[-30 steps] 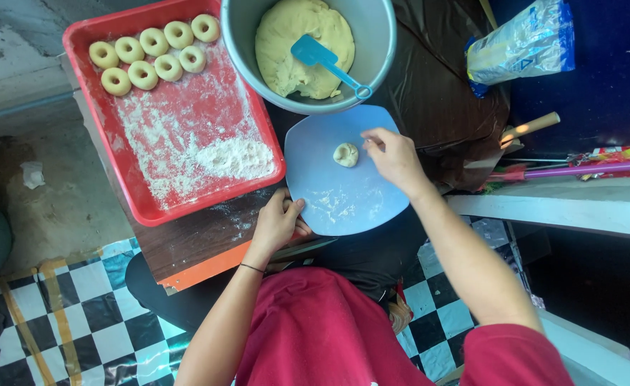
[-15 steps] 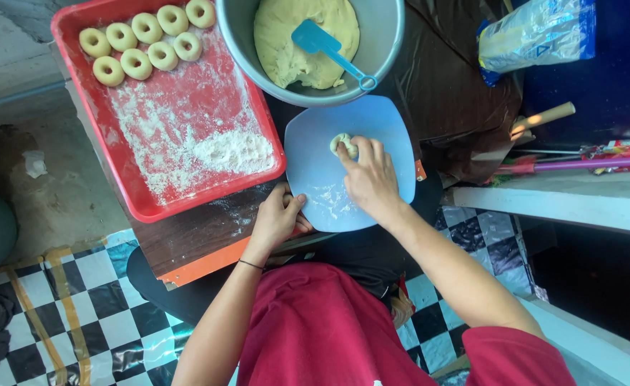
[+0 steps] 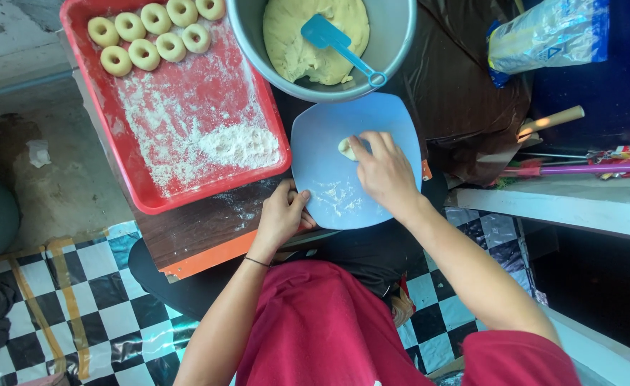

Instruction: Shaping pieces of dough into donuts by hand and placing them on a floured tray.

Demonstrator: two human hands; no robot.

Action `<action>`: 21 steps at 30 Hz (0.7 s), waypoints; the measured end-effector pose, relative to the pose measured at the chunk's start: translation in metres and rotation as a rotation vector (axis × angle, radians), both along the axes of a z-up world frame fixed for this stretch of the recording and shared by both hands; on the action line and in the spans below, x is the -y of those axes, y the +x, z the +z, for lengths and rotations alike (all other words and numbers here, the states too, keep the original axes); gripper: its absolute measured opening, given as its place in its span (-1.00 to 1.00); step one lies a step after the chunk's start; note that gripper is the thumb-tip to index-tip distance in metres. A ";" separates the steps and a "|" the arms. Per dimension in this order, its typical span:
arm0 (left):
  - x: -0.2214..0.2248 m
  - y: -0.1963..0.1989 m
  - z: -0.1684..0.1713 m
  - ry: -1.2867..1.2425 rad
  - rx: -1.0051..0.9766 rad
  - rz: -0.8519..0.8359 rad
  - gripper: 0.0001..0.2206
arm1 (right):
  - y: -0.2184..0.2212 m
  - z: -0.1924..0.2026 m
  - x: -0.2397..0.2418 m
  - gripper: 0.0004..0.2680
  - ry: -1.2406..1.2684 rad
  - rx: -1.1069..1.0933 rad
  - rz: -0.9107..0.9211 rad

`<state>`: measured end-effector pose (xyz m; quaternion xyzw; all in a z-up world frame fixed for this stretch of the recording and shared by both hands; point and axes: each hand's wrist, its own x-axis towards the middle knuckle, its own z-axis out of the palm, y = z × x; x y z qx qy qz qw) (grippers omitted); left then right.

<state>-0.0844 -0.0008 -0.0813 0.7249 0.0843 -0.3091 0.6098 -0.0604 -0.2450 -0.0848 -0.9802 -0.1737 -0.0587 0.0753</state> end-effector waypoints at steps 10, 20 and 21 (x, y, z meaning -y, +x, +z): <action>0.001 0.005 0.005 0.006 -0.030 -0.024 -0.70 | 0.004 -0.002 0.005 -0.65 -0.166 -0.033 0.059; 0.001 -0.001 0.002 0.000 0.009 0.006 -0.70 | 0.025 -0.006 0.013 -0.68 0.158 -0.147 0.028; 0.001 -0.001 0.002 0.004 0.013 0.012 -0.71 | 0.020 -0.012 0.009 -0.67 0.045 -0.104 0.085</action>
